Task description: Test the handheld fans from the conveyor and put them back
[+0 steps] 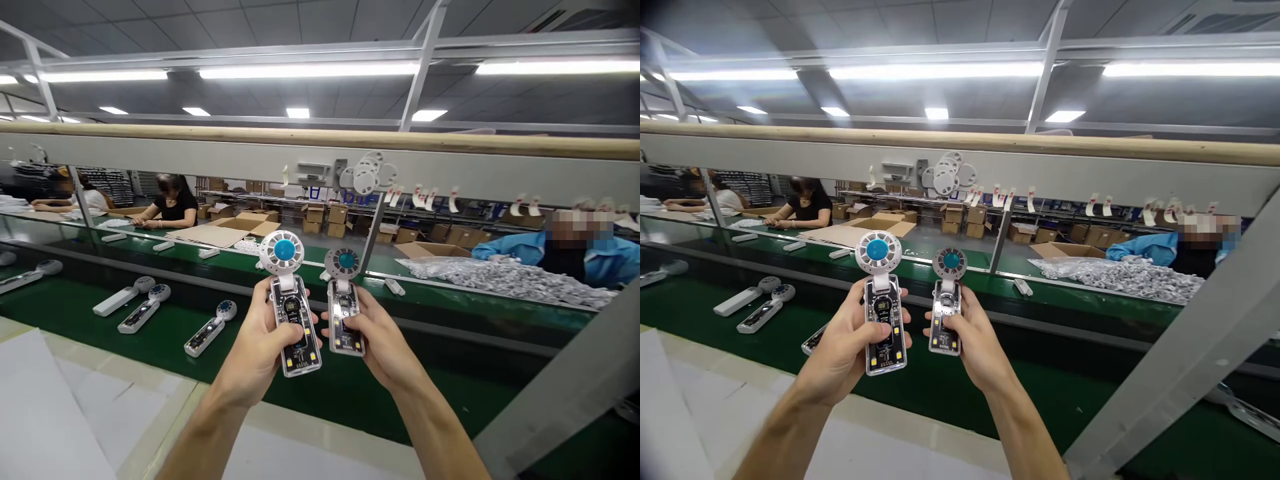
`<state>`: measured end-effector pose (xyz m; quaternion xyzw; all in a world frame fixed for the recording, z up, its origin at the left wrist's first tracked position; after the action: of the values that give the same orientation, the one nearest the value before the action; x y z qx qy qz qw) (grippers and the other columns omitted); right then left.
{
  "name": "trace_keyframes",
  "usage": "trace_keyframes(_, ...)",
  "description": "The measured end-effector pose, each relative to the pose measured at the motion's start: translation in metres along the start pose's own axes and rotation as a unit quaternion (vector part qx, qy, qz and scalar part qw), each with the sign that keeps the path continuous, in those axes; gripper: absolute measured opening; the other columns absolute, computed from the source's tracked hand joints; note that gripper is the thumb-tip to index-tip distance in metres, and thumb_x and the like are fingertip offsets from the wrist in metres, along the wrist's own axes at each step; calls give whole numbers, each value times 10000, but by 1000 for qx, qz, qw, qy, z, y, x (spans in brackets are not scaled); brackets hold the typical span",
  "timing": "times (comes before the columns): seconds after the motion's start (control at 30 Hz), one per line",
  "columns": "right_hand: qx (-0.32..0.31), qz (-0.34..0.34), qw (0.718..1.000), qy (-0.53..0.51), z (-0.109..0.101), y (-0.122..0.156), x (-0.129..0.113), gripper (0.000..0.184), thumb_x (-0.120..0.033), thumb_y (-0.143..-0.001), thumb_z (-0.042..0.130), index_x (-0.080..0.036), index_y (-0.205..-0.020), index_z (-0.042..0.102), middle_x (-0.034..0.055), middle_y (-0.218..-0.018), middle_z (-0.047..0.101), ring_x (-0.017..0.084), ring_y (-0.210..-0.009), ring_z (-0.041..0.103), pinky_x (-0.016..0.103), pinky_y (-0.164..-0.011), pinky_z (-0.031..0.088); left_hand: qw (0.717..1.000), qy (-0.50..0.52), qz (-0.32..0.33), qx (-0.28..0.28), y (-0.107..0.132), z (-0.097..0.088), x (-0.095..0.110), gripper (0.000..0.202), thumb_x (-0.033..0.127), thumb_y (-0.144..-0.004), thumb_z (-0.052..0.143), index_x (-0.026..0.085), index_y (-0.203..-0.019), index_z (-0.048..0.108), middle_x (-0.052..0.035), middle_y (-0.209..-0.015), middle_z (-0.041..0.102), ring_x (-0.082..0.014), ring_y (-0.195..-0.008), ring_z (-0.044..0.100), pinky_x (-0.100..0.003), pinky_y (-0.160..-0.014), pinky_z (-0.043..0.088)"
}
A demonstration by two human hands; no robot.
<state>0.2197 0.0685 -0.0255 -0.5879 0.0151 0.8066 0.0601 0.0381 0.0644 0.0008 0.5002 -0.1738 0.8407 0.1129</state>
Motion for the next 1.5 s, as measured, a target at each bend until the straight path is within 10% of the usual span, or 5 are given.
trace_keyframes(0.7, -67, -153, 983, 77, -5, 38, -12, 695, -125, -832, 626, -336, -1452, 394, 55, -1313, 632, 233, -1095, 668, 427, -956, 570, 994, -43, 23, -98, -6, 9, -18, 652, 164, -822, 729, 262, -1366, 383, -107, -1216, 658, -207, -811, 723, -308, -648, 596)
trace_keyframes(1.5, -54, -130, 988, 70, -14, 35, -12, 689, -159, -827, 639, -322, -1458, 414, 65, -1218, 682, 254, -1038, 709, 338, -711, 623, 998, 0, -12, -54, -11, 11, -23, 610, 132, -724, 755, 206, -1264, 481, -74, -1047, 674, -184, -701, 696, -310, -625, 573)
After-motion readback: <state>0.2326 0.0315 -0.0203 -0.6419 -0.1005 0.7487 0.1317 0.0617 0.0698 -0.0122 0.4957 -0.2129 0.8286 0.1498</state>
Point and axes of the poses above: each hand's wrist, its own y-axis away from the middle knuckle, its own z-axis out of the palm, x = y × z, the point moved 4 cm from there along -y, towards the middle knuckle
